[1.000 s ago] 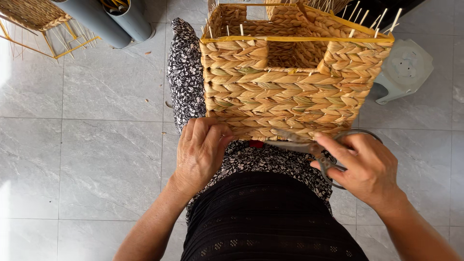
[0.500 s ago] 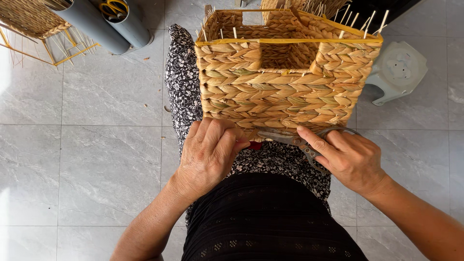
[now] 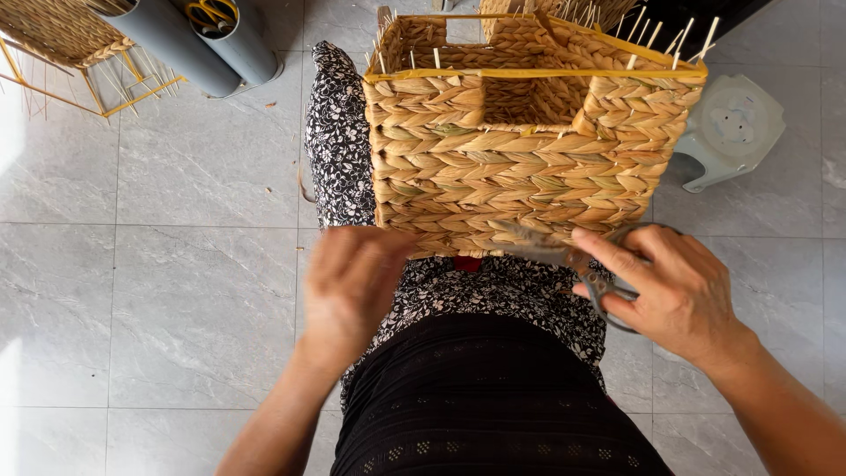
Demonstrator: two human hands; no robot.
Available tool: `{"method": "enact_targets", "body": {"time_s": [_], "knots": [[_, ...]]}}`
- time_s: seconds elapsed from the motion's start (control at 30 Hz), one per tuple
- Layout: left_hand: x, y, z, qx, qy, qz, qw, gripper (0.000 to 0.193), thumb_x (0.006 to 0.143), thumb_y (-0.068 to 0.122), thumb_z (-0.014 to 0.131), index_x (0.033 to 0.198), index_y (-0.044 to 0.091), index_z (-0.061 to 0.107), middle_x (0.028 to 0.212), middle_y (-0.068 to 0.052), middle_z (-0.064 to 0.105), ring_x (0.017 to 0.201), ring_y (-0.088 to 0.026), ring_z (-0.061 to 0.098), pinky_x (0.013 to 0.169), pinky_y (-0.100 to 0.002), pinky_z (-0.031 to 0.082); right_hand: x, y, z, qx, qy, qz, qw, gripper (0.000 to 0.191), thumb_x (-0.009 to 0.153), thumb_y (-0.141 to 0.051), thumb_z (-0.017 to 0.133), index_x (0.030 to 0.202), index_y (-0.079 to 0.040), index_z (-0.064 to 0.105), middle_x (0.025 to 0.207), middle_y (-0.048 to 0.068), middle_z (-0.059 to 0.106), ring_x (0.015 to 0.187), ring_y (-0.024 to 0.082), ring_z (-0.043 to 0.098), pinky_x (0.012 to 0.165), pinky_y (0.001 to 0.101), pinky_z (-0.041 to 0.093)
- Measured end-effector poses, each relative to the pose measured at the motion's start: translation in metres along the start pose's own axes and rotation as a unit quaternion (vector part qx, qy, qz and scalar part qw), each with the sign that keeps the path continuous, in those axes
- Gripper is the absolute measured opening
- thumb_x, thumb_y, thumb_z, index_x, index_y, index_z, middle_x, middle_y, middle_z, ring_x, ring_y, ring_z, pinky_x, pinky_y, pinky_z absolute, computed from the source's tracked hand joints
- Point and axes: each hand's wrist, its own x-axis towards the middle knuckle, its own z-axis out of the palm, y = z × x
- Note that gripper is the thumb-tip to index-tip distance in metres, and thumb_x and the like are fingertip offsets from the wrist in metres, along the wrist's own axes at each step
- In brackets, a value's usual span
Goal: The person sits with a woven water-hyacinth basket on their lap and uses scissors to trim off the protruding ends of wooden sticks sticking out of the basket's rim and sides. They rotate and reposition the basket repeatedly to reach and cut the stick ends on different faces.
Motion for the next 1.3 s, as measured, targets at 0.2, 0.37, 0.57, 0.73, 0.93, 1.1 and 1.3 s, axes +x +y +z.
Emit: {"method": "enact_targets", "body": {"time_s": [0.2,0.37,0.57,0.73,0.93,1.1,1.3], "knots": [[0.001,0.011,0.032,0.015,-0.022,0.013,1.0,0.025,0.086,0.015,0.083,0.106,0.011,0.068,0.095,-0.004,0.06,0.087,-0.025,0.058,0.074,-0.039,0.048,0.001,-0.005,0.004,-0.036,-0.006,-0.042,0.998,0.082,0.061,-0.026,0.093,0.137,-0.032,0.065,0.077,-0.003,0.054,0.071,0.016,0.058,0.066,0.0366,0.049],[0.005,0.007,0.035,0.032,-0.037,0.012,0.999,0.018,0.088,0.014,0.08,0.1,0.012,0.067,0.091,-0.005,0.056,0.088,-0.025,0.056,0.077,-0.039,0.049,0.005,-0.006,0.009,-0.037,-0.015,-0.039,0.998,0.087,0.057,-0.025,0.094,0.138,-0.034,0.063,0.072,-0.005,0.053,0.068,0.015,0.057,0.063,0.036,0.048],[0.003,-0.001,0.032,-0.034,-0.04,-0.02,0.998,0.015,0.088,0.009,0.078,0.097,0.01,0.066,0.092,-0.006,0.057,0.085,-0.027,0.056,0.077,-0.04,0.05,0.011,-0.013,0.013,-0.047,-0.008,-0.073,0.996,0.087,0.058,-0.026,0.094,0.139,-0.034,0.063,0.073,-0.006,0.052,0.067,0.013,0.057,0.063,0.0329,0.051],[0.004,-0.003,0.03,-0.058,-0.041,-0.022,0.997,0.015,0.087,0.007,0.078,0.095,0.008,0.064,0.093,-0.006,0.058,0.084,-0.027,0.056,0.076,-0.04,0.049,0.022,-0.02,0.021,-0.028,-0.01,-0.099,0.995,0.088,0.058,-0.028,0.093,0.14,-0.031,0.061,0.073,-0.005,0.052,0.066,0.013,0.056,0.061,0.0317,0.051],[-0.004,-0.008,0.037,-0.069,-0.035,-0.035,0.996,0.014,0.089,0.008,0.078,0.095,0.007,0.066,0.092,-0.005,0.058,0.083,-0.024,0.056,0.075,-0.038,0.05,0.026,-0.028,0.033,-0.034,-0.025,-0.108,0.993,0.087,0.065,-0.024,0.093,0.145,-0.027,0.059,0.065,-0.006,0.05,0.057,0.011,0.054,0.055,0.0292,0.049],[-0.011,-0.021,0.041,-0.157,0.007,-0.109,0.981,0.01,0.098,0.004,0.074,0.098,0.007,0.065,0.1,-0.001,0.064,0.089,-0.014,0.061,0.078,-0.029,0.055,0.019,-0.029,0.033,0.017,-0.049,-0.092,0.994,0.087,0.062,-0.023,0.091,0.143,-0.027,0.06,0.062,-0.006,0.054,0.052,0.011,0.054,0.05,0.0299,0.048],[-0.014,-0.033,0.015,0.016,0.134,-0.076,0.988,0.024,0.096,-0.009,0.069,0.116,0.003,0.067,0.114,-0.011,0.064,0.11,-0.024,0.059,0.094,-0.036,0.051,-0.001,-0.013,0.023,0.042,0.03,-0.005,0.999,0.076,0.069,-0.027,0.093,0.138,-0.022,0.062,0.067,-0.003,0.059,0.054,0.013,0.053,0.05,0.0325,0.042]]}}
